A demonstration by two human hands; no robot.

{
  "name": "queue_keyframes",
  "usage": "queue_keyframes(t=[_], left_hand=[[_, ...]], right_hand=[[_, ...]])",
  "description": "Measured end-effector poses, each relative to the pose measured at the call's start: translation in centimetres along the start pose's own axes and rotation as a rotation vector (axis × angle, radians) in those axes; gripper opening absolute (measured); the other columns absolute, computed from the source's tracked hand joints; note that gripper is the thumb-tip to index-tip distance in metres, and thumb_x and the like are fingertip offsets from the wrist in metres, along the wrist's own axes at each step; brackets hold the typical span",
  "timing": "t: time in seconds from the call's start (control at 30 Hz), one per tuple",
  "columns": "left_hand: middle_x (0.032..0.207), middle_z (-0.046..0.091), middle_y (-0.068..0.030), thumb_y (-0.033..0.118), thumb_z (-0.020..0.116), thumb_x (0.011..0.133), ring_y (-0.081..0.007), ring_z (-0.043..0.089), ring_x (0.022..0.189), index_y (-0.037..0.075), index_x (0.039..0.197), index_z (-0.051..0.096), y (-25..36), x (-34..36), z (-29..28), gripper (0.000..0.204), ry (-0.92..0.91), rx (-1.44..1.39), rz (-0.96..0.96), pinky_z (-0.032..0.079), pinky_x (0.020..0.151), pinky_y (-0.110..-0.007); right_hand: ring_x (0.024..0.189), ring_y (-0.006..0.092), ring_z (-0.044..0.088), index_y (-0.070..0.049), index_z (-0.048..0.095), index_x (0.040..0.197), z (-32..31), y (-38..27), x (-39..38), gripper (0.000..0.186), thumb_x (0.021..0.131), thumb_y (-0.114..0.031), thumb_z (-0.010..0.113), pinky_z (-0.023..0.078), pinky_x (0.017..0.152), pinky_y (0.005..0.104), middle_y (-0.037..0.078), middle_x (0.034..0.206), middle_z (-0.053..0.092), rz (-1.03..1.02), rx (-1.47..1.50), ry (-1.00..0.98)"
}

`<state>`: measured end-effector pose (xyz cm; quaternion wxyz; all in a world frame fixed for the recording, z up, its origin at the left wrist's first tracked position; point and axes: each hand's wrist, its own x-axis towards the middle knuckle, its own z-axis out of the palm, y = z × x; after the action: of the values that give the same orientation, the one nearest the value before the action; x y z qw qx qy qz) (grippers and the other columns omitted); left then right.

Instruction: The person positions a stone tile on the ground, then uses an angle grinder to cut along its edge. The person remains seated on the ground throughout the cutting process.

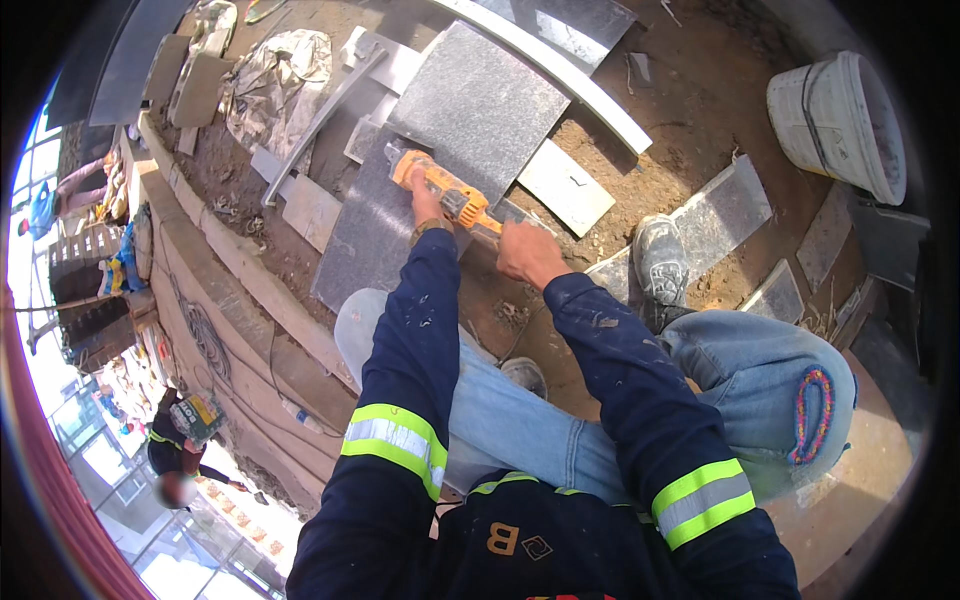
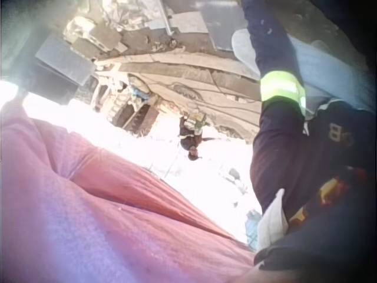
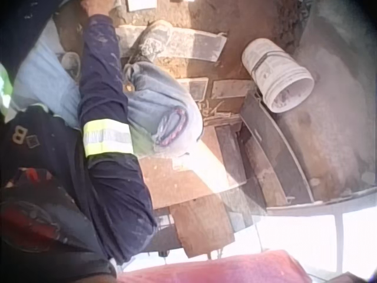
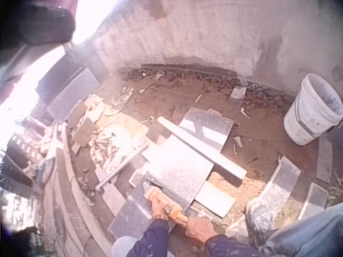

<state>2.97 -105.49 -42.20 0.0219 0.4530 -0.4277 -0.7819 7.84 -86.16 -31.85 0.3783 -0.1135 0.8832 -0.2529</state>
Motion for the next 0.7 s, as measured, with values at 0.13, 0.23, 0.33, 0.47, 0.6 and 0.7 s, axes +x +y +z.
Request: queue_keyframes(t=[0.13,0.23,0.33,0.47,0.6,0.7], left_hand=[[0.117,0.061,-0.0129,0.057,0.052,0.091,-0.0325,0.064,0.101,0.006,0.129,0.052,0.0,0.2,-0.4,0.064,0.017,-0.019,-0.022,0.053,0.086,-0.048],[0.117,0.061,-0.0125,0.056,0.053,0.091,-0.032,0.064,0.101,0.006,0.129,0.052,-0.2,-0.2,-0.1,0.063,0.013,-0.011,-0.025,0.053,0.086,-0.048],[0.117,0.061,-0.0122,0.056,0.053,0.091,-0.0314,0.064,0.101,0.006,0.128,0.052,-0.2,-0.4,0.0,0.063,0.023,-0.019,-0.021,0.053,0.087,-0.047],[0.116,0.061,-0.0121,0.055,0.054,0.091,-0.0307,0.064,0.099,0.006,0.128,0.052,0.0,-0.3,-0.3,0.062,0.013,-0.007,0.001,0.053,0.087,-0.046],[0.115,0.061,-0.012,0.055,0.054,0.091,-0.0309,0.064,0.099,0.006,0.128,0.052,-0.4,-1.1,0.1,0.062,0.015,-0.007,0.009,0.053,0.087,-0.046],[0.115,0.061,-0.0121,0.055,0.054,0.091,-0.0314,0.064,0.099,0.006,0.129,0.052,-0.2,-1.1,-0.1,0.062,-0.002,-0.015,-0.005,0.053,0.087,-0.046]], right_hand=[[0.09,0.0406,0.068,0.009,0.061,0.1,-0.4,-0.4,-0.4,0.031,0.075,-0.008,0.058,0.056,0.078,0.0457,0.029,0.093,0.067,0.008,0.002,-0.031],[0.091,0.0403,0.068,0.009,0.062,0.101,-0.7,-0.3,-0.7,0.032,0.075,-0.008,0.058,0.055,0.078,0.0458,0.029,0.094,0.067,0.019,0.003,-0.028],[0.092,0.0405,0.068,0.009,0.062,0.101,-0.7,-0.3,-0.9,0.032,0.075,-0.008,0.058,0.055,0.078,0.0457,0.03,0.095,0.067,0.02,-0.003,-0.025],[0.092,0.0413,0.068,0.009,0.062,0.101,-0.6,-0.3,-0.9,0.031,0.075,-0.008,0.058,0.055,0.079,0.0457,0.03,0.097,0.067,0.025,-0.008,-0.037],[0.092,0.0416,0.068,0.008,0.063,0.099,-0.5,0.0,-1.3,0.029,0.076,-0.009,0.057,0.056,0.078,0.0462,0.029,0.097,0.067,0.024,-0.005,-0.027],[0.092,0.0417,0.068,0.008,0.063,0.098,-0.5,-0.1,-1.4,0.029,0.076,-0.01,0.057,0.056,0.078,0.0468,0.029,0.096,0.067,0.016,-0.003,-0.021]])
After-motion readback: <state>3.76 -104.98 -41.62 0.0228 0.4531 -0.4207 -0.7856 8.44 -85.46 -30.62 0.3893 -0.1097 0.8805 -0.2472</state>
